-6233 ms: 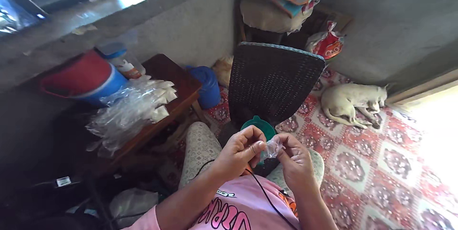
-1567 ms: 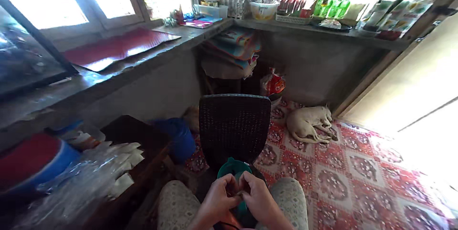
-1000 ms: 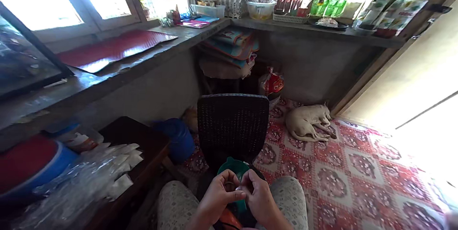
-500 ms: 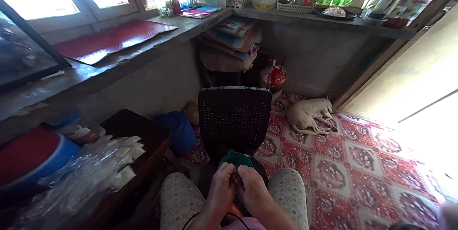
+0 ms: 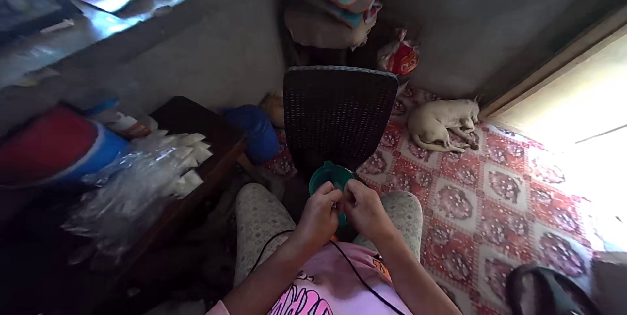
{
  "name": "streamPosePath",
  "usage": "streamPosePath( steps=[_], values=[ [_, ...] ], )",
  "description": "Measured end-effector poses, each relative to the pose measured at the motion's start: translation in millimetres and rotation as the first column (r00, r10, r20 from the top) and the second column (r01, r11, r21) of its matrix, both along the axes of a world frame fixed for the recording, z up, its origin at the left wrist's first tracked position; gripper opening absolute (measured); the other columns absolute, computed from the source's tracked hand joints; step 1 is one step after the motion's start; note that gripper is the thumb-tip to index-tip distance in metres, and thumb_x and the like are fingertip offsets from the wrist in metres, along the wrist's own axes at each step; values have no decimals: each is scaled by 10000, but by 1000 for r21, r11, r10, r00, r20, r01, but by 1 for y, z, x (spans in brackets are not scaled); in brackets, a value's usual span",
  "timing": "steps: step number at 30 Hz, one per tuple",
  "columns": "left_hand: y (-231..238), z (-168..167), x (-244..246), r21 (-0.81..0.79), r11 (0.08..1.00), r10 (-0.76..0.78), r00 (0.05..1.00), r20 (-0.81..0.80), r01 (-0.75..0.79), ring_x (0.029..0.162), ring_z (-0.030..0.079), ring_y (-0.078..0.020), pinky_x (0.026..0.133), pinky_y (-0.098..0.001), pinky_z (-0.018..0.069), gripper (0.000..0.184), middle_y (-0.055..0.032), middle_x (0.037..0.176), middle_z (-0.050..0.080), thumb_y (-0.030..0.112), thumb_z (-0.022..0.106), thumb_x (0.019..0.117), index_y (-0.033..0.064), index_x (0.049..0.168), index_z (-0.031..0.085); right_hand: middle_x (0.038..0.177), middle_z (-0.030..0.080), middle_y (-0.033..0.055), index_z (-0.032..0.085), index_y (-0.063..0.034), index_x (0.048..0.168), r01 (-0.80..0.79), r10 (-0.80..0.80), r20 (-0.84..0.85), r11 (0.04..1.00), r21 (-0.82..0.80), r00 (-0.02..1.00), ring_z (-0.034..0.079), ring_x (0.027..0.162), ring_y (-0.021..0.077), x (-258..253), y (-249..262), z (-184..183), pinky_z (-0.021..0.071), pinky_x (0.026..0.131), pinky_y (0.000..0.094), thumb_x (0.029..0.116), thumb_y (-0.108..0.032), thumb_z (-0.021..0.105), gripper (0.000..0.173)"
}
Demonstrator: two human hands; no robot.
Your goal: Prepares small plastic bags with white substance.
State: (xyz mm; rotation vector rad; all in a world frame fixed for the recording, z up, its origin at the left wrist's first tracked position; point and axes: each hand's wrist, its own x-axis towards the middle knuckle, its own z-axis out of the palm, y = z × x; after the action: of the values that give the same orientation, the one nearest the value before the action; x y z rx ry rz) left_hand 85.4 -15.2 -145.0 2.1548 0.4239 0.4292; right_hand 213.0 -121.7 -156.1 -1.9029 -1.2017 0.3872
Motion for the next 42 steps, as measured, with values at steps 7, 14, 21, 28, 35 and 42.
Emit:
streamPosePath(
  steps=[7,14,21,28,35,42],
  values=[
    [3,1,-5,-63,997,-39,996,-81,34,849,594,-122,757,-268,536,147,-51,944,587,-34,566,874,62,879,678,755,573,49,614,-52,842,24,-27,-45,999,-48,999,564,671,150,6,-5,-6,505,611,327,827,-76,671,64],
    [35,26,-18,-572,791,-103,969,223,216,818,642,-101,739,-286,574,118,-36,929,652,-81,587,870,24,897,634,1347,620,103,532,-67,1410,-264,461,-705,887,379,539,618,1189,232,28,-13,14,535,996,431,930,-392,736,614],
    [53,44,-22,-666,688,-61,937,343,288,913,653,-103,848,-302,571,157,-25,980,684,-69,620,911,68,904,695,1159,672,88,586,-6,1328,-275,458,-709,889,366,537,660,1040,164,21,-2,2,566,925,354,981,-111,616,364],
    [50,53,-24,-484,866,181,981,74,-123,595,621,-125,538,-252,550,102,-73,857,696,-83,641,905,11,919,677,1040,704,32,715,-73,1080,-142,163,-321,986,86,933,659,976,115,34,-9,-2,554,894,316,970,-185,669,164],
    [40,54,-16,-299,935,196,980,-20,-193,653,630,-111,585,-247,582,105,-58,981,648,-26,693,884,70,926,704,1040,637,27,719,-293,1267,-220,130,312,936,274,941,586,1034,197,3,-7,49,504,909,418,991,-223,652,293],
    [38,51,-18,-367,926,115,991,60,-85,713,660,-156,642,-292,613,99,-90,991,637,-53,652,904,36,947,655,1028,639,65,744,-146,1024,-348,196,537,916,198,821,594,993,228,1,2,39,530,863,368,1029,-188,596,155]
  ],
)
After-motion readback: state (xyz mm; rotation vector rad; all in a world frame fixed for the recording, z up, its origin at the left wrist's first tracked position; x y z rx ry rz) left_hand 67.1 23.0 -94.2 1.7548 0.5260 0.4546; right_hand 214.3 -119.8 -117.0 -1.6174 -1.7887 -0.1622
